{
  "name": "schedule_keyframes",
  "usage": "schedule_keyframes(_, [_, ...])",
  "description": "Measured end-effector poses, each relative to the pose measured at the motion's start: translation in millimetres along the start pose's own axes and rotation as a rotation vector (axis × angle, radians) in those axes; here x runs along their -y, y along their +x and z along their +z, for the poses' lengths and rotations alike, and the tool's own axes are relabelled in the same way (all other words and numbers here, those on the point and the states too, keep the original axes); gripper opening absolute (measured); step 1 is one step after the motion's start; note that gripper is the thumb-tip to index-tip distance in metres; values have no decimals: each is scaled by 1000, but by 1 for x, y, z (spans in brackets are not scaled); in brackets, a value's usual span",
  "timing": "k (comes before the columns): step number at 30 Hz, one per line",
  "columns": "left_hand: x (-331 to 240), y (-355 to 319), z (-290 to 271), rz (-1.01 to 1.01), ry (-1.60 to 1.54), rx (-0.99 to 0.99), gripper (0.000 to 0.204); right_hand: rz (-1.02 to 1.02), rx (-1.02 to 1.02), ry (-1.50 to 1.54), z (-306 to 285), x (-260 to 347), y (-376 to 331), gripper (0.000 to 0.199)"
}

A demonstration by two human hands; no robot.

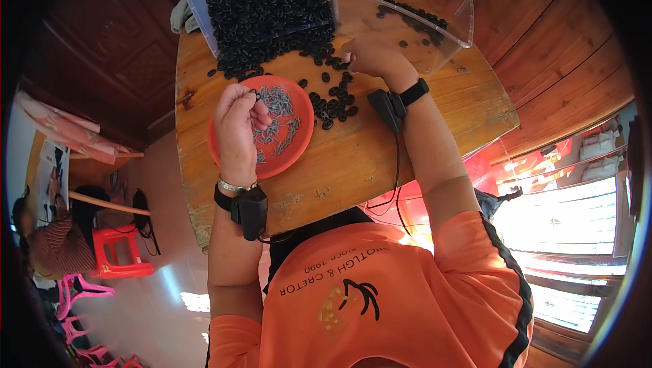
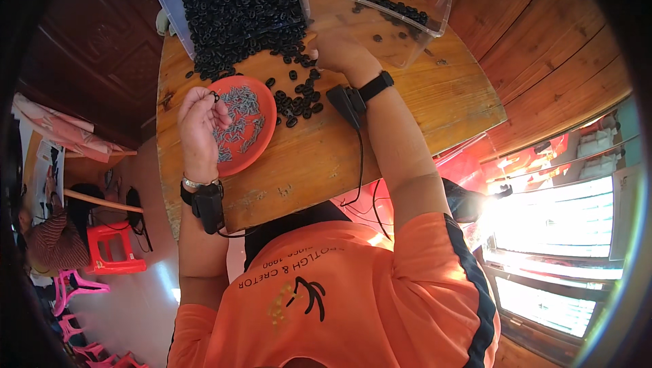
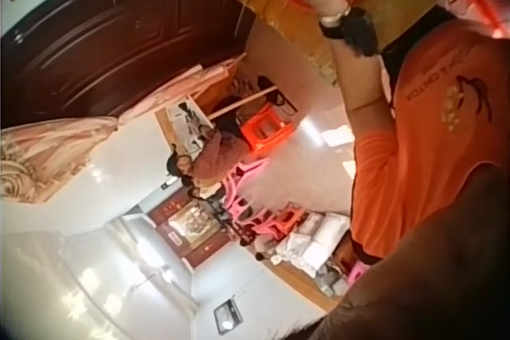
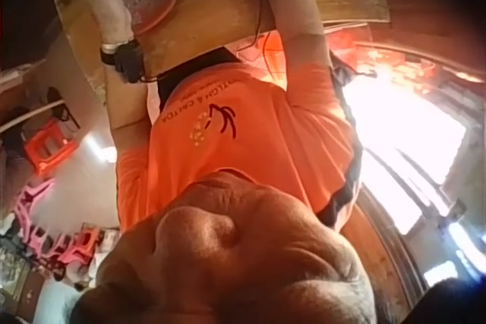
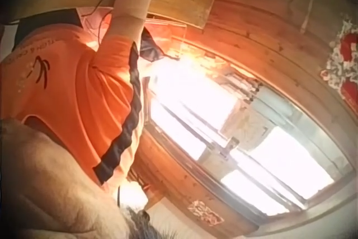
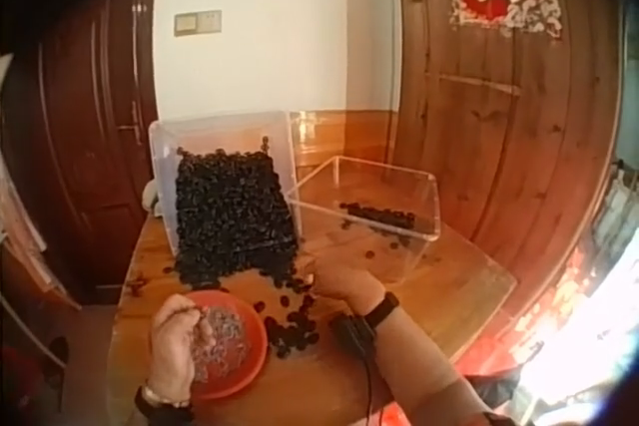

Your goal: The person is sorting small black plastic components from a large container into a red bowl.

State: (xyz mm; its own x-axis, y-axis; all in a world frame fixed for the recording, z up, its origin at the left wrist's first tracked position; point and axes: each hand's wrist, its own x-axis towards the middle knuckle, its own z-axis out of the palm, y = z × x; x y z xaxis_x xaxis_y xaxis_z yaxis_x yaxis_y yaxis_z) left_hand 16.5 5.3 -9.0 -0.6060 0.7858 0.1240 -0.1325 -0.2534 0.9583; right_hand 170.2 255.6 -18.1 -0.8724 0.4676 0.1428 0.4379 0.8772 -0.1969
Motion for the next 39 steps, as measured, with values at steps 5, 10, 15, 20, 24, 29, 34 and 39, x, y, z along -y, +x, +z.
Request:
schedule_keyframes(5, [-1, -1, 4, -9, -31, -7, 11, 0, -66, -74, 16, 0, 7, 9])
schedule_keyframes(10, [1, -2, 5, -15, -30, 14, 11, -48, -188, -112, 34, 1, 15, 12])
schedule_keyframes(15, [0, -2, 6, -14, 6, 45, 9, -188, -268, -34, 33, -7, 14, 12])
schedule_keyframes(20, [-2, -5, 6, -1, 2, 30, 9, 59, 105, 1265, 5, 46, 8, 16])
schedule_keyframes(24, [-3, -6, 9, 0, -57, 7, 10, -11, 212, 1491, 8, 76, 2, 19])
schedule_keyframes(29, [-6, -7, 11, -7, -72, -3, 10, -63, 251, 1596, 10, 92, -2, 18])
schedule_keyframes(34, [-5, -6, 10, -3, -48, -10, 9, -80, 227, 1571, 8, 97, -3, 19])
schedule_keyframes(39, [-2, -6, 11, -17, -82, 40, 11, -183, 151, 1445, 12, 102, -4, 20])
